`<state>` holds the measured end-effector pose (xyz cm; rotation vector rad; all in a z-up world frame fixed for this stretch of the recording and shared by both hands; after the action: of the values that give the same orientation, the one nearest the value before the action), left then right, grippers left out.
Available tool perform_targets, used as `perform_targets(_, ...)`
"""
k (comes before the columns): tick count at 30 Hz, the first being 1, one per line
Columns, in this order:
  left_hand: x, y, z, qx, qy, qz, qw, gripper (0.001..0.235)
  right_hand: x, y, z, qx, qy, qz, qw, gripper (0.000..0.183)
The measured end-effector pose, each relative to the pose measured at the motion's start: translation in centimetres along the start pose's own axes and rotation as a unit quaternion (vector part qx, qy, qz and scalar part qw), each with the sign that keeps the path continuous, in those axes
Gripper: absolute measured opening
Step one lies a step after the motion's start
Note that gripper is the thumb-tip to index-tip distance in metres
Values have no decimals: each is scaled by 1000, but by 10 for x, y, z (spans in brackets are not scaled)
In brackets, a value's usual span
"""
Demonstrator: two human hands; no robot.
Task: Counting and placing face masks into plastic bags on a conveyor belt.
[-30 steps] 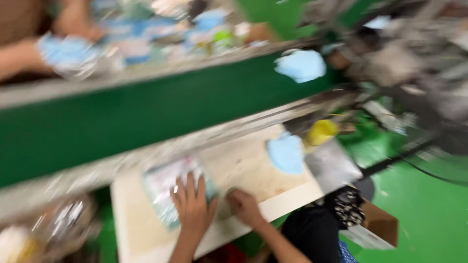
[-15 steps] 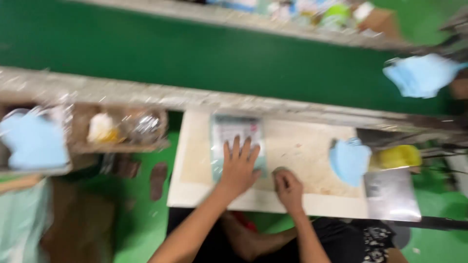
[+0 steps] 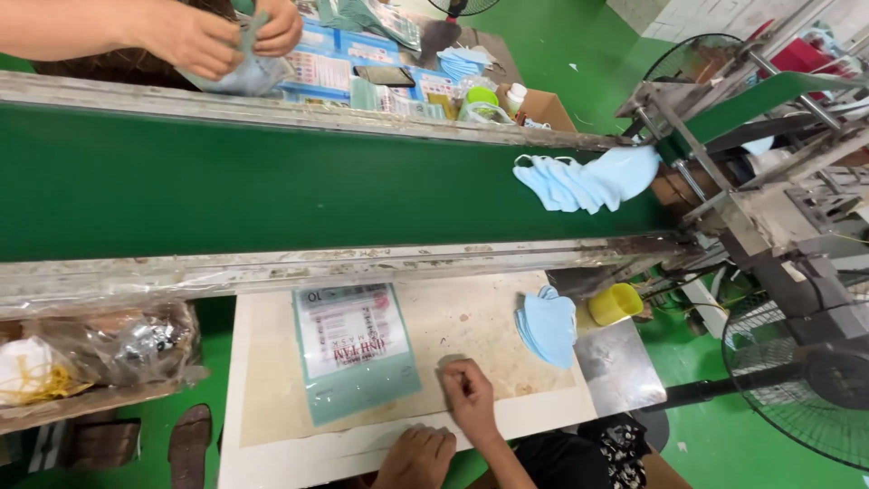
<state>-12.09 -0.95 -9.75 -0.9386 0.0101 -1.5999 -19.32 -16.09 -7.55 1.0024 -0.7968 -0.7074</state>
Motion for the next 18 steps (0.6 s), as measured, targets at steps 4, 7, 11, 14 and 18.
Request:
perform_targets(4, -2, 0, -7, 28, -15, -9, 999, 21, 31, -40, 25, 193, -50, -65, 978, 9)
perform_targets(7, -2, 3, -16, -5, 14, 12, 1000, 21, 100, 7, 77, 2, -76, 158, 984, 10)
perform_targets(11, -17, 18, -51, -5, 21, 0, 1000, 25, 221, 26, 155, -114, -129, 146, 974, 18)
perform_targets(14, -35, 27, -85, 70, -34, -34, 996, 25, 295, 11, 200, -240, -170, 187, 937, 46)
perform_targets(18, -44, 47, -104, 119, -79, -21, 990, 26, 366, -51, 244, -332, -150, 163, 917, 72)
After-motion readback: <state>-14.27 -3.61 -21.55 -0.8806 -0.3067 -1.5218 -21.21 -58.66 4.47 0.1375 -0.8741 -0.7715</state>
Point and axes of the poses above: each hand's wrist, its own x-axis towards the middle knuckle, its own z-axis out of the back of the hand, y = z × x, the point moved 3 cm from there along x, towards the middle knuckle, and after that the axes turned 5 degrees about z, right-handed, at the moved point
